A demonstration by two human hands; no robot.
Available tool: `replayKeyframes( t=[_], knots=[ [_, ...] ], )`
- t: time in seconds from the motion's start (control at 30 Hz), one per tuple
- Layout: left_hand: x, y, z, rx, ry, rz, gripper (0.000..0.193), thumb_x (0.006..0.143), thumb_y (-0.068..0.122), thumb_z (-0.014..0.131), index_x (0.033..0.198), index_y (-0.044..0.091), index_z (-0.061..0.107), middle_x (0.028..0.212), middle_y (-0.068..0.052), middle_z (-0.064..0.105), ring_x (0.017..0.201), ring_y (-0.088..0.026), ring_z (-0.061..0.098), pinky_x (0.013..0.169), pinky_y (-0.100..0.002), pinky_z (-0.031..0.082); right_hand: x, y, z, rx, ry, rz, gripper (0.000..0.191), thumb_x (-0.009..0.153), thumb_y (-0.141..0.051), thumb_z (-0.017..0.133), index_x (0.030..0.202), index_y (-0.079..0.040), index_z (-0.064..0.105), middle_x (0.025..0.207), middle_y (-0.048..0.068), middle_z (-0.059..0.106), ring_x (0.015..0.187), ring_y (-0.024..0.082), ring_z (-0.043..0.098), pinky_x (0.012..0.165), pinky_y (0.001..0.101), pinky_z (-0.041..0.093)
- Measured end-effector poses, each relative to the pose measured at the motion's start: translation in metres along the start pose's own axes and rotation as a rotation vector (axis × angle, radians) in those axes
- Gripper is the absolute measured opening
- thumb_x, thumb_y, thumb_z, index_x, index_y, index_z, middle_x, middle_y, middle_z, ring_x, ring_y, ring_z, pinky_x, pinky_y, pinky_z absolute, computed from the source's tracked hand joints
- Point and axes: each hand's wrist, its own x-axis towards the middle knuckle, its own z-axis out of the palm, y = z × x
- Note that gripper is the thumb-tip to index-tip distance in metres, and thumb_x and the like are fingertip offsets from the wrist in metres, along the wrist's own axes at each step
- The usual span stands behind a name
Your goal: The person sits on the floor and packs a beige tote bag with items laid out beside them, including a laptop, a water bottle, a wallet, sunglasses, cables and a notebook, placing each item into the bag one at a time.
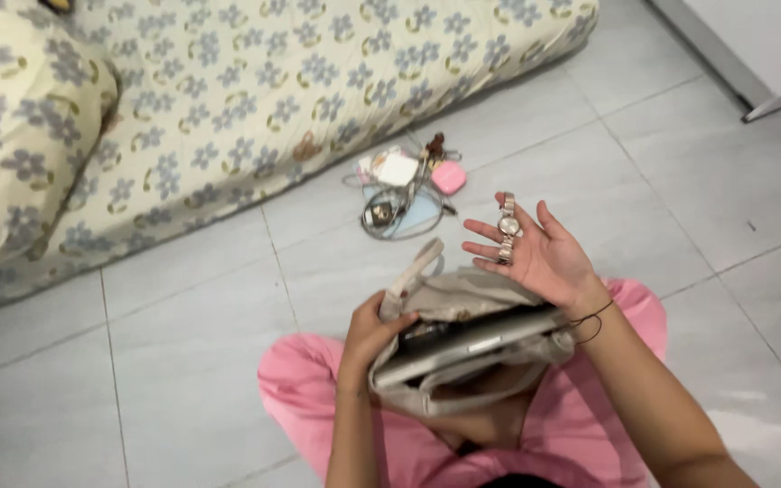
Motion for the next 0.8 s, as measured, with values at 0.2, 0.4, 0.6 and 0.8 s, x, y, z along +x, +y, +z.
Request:
replayKeyframes(
  t=[0.2,0.4,0.6,0.8],
  knots=[
    [-0.003,0.004,0.001,0.156,0.101,0.164,0.04,0.076,0.021,0.089,0.107,-0.001,0.075,0.09,-0.012,0.079,0.077,-0.015,0.072,0.074,-0.032,0.057,-0.018,0.047,0.022,-0.276,0.078,0.232,0.054,0.109,-0.032,0.041,0.162,-0.032,0.031,0.146,0.027,0.054,0.123,0.048,0.055,0.103,0.0558,0.048],
    [-0.005,0.023,0.002,0.05,0.181,0.224,0.041,0.076,0.017,0.085,0.111,-0.001,0.074,0.092,-0.012,0.079,0.08,-0.014,0.075,0.075,-0.031,0.059,0.005,0.079,-0.001,-0.947,-0.116,0.445,0.042,0.107,-0.016,0.048,0.146,-0.003,0.052,0.124,0.016,0.072,0.12,0.027,0.065,0.103,0.0387,0.051],
    [0.006,0.022,-0.001,0.109,0.207,0.26,0.044,0.076,0.021,0.089,0.111,-0.001,0.073,0.093,-0.013,0.079,0.081,-0.016,0.075,0.077,-0.031,0.059,0.041,0.094,-0.061,-1.644,-0.317,0.636,0.037,0.101,-0.018,0.052,0.135,-0.012,0.065,0.124,0.008,0.073,0.116,0.022,0.067,0.102,0.0339,0.048],
    [0.012,0.016,-0.002,0.024,0.159,0.284,0.04,0.078,0.023,0.088,0.109,0.001,0.075,0.094,-0.011,0.08,0.082,-0.015,0.073,0.079,-0.031,0.059,0.082,0.138,-0.107,-1.908,-0.52,0.737,0.037,0.1,-0.029,0.051,0.13,-0.017,0.068,0.125,0.009,0.072,0.114,0.027,0.067,0.102,0.0381,0.048]
  ],
)
